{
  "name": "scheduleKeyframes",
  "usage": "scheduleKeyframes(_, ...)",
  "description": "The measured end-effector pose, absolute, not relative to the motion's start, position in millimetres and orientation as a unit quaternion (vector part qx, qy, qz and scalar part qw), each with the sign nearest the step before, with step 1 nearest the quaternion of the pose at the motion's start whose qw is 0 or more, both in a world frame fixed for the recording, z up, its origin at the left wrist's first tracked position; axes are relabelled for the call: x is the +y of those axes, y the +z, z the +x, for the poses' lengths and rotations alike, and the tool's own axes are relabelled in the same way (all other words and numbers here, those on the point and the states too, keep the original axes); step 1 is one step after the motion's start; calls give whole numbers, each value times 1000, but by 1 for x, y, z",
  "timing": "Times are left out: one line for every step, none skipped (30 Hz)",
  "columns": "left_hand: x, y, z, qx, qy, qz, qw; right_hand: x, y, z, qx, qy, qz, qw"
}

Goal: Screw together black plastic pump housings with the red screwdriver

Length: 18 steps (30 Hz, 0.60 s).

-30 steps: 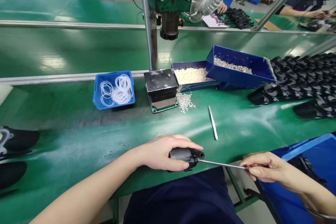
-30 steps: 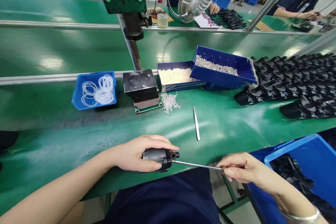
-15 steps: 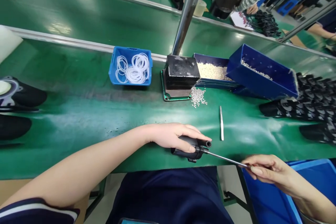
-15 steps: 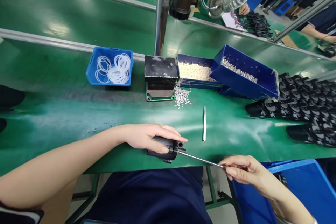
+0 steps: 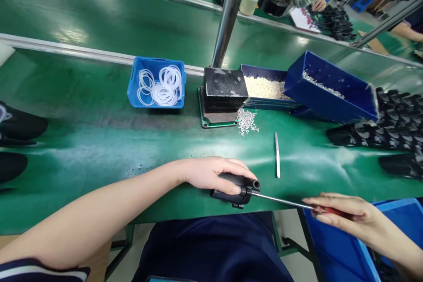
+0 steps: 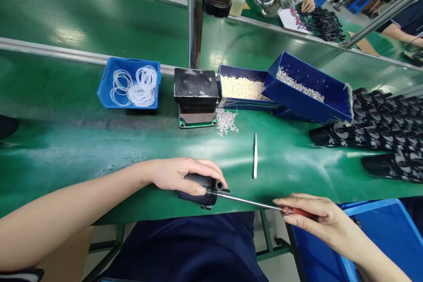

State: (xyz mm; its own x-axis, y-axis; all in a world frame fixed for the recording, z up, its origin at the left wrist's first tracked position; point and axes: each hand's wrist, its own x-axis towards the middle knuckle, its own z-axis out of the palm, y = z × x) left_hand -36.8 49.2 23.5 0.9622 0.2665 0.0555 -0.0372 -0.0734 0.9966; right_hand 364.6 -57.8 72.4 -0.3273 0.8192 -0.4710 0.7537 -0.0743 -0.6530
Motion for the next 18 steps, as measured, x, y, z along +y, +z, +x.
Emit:
scheduleKeyframes(49, 23, -36, 79, 115, 724, 675, -57, 71, 364, -656, 488, -575, 34)
scheduleKeyframes(49, 23, -35, 78, 118, 724, 675, -55, 71, 364, -633, 527, -567, 29)
scheduleKeyframes(49, 23, -35, 77, 120, 724, 676, -53, 71, 363, -617, 559, -553, 24)
scheduleKeyframes(49, 24, -34, 75, 120, 723, 676, -49, 72, 361, -617, 575, -537, 19)
scheduleKeyframes(49, 25, -34, 74, 120, 722, 677, -46, 73, 360, -636, 571, -518, 16)
scheduleKeyframes(49, 26, -33, 73, 120, 721, 678, -42, 75, 359, -674, 543, -501, 19)
scheduleKeyframes(49, 27, -33, 74, 120, 720, 680, -40, 76, 359, -723, 492, -484, 30)
scheduleKeyframes(49, 28, -33, 74, 118, 718, 682, -39, 76, 359, -776, 426, -463, 46)
scheduleKeyframes(49, 29, -32, 74, 116, 717, 684, -39, 75, 359, -822, 351, -444, 62)
scheduleKeyframes(50, 30, -32, 75, 115, 716, 685, -41, 74, 360, -859, 275, -425, 75)
scheduleKeyframes(50, 30, -32, 75, 115, 715, 686, -44, 72, 361, -885, 208, -409, 82)
scheduleKeyframes(50, 31, -32, 76, 114, 714, 687, -47, 70, 363, -901, 159, -395, 80)
scheduleKeyframes(50, 31, -32, 76, 114, 712, 688, -51, 69, 364, -911, 126, -385, 76)
scheduleKeyframes(50, 31, -32, 76, 114, 711, 690, -55, 68, 365, -917, 108, -377, 70)
scheduleKeyframes(50, 31, -32, 76, 115, 709, 691, -58, 67, 366, -920, 105, -372, 66)
scheduleKeyframes(50, 30, -31, 75, 114, 707, 693, -59, 68, 367, -919, 119, -370, 62)
scheduleKeyframes(50, 30, -31, 74, 114, 706, 695, -59, 70, 367, -913, 151, -375, 55)
scheduleKeyframes(51, 30, -31, 74, 114, 704, 697, -58, 72, 366, -900, 201, -383, 44)
